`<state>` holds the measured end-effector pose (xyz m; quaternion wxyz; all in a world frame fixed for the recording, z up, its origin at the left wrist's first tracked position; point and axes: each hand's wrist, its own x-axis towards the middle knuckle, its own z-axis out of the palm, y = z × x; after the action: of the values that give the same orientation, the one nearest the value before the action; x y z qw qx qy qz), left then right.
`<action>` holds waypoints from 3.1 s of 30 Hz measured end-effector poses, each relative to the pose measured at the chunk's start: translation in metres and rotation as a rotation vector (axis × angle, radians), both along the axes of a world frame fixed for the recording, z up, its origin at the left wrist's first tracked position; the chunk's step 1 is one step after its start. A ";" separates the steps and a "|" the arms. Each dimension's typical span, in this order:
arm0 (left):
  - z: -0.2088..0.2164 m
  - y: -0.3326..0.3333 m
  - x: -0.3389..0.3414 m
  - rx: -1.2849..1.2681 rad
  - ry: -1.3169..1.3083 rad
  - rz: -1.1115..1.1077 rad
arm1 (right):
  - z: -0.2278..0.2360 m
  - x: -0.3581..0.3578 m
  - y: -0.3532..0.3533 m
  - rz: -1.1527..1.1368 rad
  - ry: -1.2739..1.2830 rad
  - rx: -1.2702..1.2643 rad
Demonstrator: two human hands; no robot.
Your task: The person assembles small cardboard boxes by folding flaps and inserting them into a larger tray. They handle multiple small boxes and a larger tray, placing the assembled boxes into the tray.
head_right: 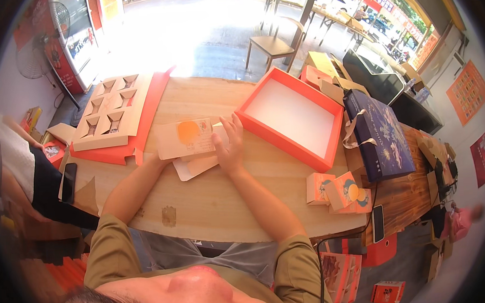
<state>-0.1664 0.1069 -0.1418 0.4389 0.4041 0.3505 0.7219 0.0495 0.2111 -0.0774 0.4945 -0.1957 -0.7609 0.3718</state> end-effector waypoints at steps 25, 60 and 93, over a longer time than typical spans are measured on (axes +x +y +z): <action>0.043 -0.007 0.025 -0.126 0.962 0.227 | 0.054 0.029 0.048 0.346 -0.443 -0.423; 0.059 -0.005 0.059 0.024 1.583 0.394 | 0.059 0.045 0.060 -0.167 -1.044 0.168; 0.185 0.115 0.405 -0.061 1.464 -0.318 | -0.010 -0.017 0.020 0.430 0.193 -0.771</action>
<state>0.2384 0.2218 0.0428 0.2036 0.8147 0.5100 0.1865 0.0327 0.2316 -0.0871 0.3657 -0.1673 -0.5405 0.7390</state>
